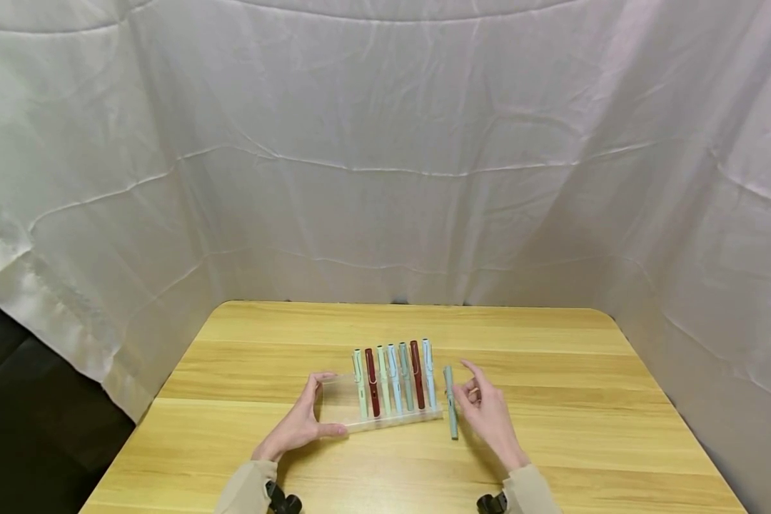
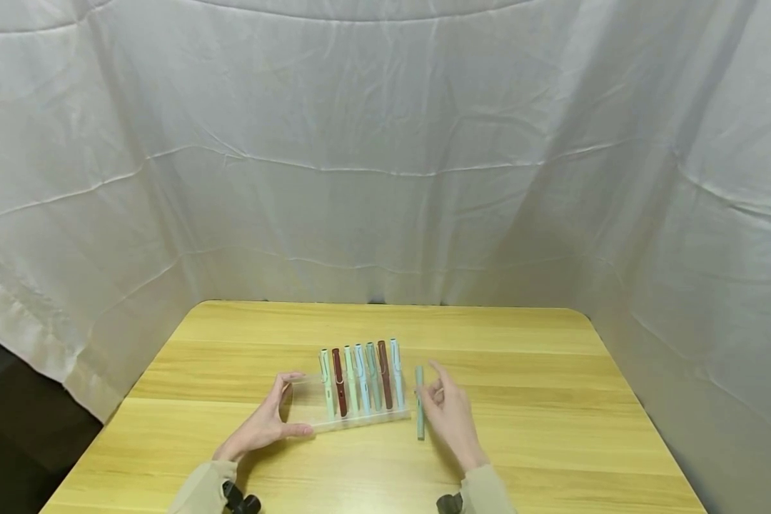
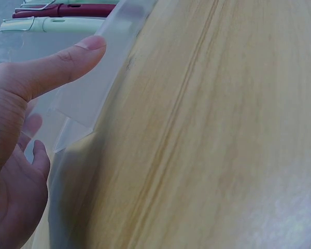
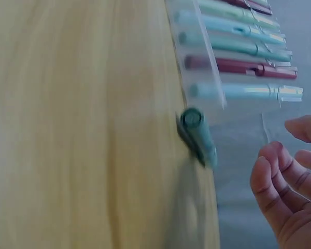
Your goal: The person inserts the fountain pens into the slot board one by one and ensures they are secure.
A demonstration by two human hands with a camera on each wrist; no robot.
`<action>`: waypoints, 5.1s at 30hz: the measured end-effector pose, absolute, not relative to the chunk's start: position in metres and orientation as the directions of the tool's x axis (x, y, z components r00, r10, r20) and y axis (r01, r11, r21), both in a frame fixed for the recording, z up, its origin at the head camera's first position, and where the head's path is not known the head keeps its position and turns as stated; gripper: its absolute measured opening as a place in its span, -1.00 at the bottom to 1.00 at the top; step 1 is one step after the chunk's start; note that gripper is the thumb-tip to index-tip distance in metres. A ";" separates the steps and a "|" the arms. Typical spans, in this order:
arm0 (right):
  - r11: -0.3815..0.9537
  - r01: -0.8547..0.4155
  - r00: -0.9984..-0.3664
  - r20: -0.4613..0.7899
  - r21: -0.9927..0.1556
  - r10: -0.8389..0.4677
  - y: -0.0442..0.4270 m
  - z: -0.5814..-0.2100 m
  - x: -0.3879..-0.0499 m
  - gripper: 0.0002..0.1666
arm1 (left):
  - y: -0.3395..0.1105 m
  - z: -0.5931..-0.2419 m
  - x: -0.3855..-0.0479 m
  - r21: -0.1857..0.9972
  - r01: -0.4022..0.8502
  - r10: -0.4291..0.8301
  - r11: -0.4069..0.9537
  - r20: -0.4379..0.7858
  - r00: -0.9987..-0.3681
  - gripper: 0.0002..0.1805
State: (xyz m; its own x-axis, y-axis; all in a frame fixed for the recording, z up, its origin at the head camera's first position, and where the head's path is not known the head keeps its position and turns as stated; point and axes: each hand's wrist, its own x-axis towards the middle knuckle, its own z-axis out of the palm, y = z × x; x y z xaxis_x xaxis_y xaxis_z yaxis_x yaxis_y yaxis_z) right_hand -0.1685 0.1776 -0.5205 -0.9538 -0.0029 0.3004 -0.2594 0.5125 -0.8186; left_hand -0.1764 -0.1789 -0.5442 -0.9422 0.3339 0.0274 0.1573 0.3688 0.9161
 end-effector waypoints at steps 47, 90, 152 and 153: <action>0.659 -0.027 -0.998 -0.014 -0.752 -0.056 0.196 -0.538 -0.185 -0.20 | -0.179 -0.545 -0.177 0.913 0.151 0.329 0.379 0.020 -0.944 0.12; 0.597 -0.022 -0.993 -0.054 -0.802 -0.108 0.202 -0.532 -0.186 -0.25 | -0.179 -0.543 -0.176 0.912 0.152 0.327 0.380 0.021 -0.945 0.10; 0.706 0.005 -0.993 -0.088 -0.709 -0.082 0.192 -0.530 -0.197 -0.22 | -0.179 -0.543 -0.176 0.920 0.136 0.339 0.367 0.004 -0.941 0.12; 0.708 -0.001 -0.993 -0.082 -0.706 -0.083 0.192 -0.530 -0.197 -0.23 | -0.179 -0.543 -0.176 0.920 0.137 0.340 0.366 0.005 -0.941 0.12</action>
State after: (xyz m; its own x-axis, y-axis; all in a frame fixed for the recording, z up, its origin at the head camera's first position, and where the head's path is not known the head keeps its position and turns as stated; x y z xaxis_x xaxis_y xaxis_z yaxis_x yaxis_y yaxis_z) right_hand -0.1969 0.1924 -0.5304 -0.9932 -0.0829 -0.0820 -0.0008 0.7078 -0.7064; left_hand -0.1755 -0.1788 -0.5433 -0.9405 0.3396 0.0046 0.1368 0.3663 0.9204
